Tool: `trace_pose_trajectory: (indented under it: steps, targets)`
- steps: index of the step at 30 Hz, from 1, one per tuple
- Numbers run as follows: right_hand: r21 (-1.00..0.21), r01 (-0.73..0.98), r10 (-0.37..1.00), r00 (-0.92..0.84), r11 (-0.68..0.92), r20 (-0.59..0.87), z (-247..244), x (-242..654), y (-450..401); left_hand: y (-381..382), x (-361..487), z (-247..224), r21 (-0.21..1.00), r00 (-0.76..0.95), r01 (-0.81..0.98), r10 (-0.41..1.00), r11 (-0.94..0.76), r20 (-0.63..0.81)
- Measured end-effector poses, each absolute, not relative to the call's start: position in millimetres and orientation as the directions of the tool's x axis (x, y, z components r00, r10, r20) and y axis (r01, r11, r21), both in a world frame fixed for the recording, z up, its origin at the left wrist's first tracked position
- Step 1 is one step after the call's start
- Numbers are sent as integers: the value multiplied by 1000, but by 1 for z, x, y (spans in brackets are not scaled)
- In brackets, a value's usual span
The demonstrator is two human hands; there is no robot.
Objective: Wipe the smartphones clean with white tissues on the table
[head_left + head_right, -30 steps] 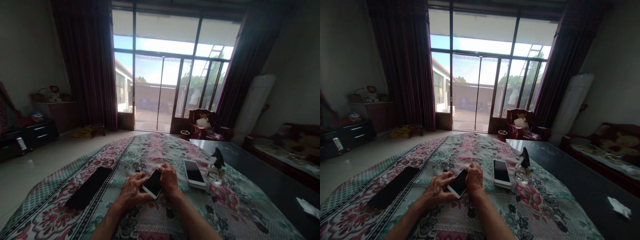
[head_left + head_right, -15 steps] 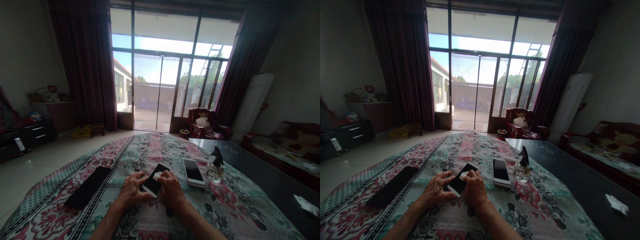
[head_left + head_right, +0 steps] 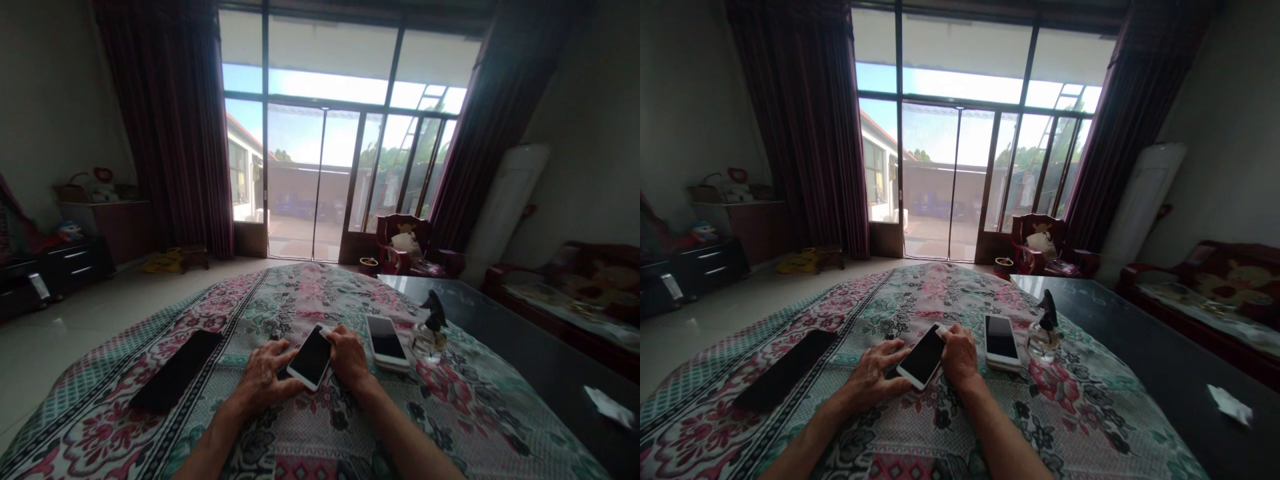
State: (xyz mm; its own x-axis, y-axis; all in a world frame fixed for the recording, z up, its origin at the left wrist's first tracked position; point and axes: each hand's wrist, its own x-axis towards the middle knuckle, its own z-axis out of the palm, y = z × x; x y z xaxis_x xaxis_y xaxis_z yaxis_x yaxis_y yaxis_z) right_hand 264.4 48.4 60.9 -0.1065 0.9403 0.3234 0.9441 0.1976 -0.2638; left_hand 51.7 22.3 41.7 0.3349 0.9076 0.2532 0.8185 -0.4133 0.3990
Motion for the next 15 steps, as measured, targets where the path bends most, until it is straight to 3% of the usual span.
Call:
trace_pose_trajectory:
  steps: [10, 15]
  targets:
    - [-287, 806, 844, -427, 518, 326, 56, 252, -16, 25, 51, 37, 402, 322, 825, 914, -398, 245]
    - [-241, 868, 879, -350, 435, 325, 60, 259, 13, 24, 53, 39, 391, 314, 837, 921, -383, 230]
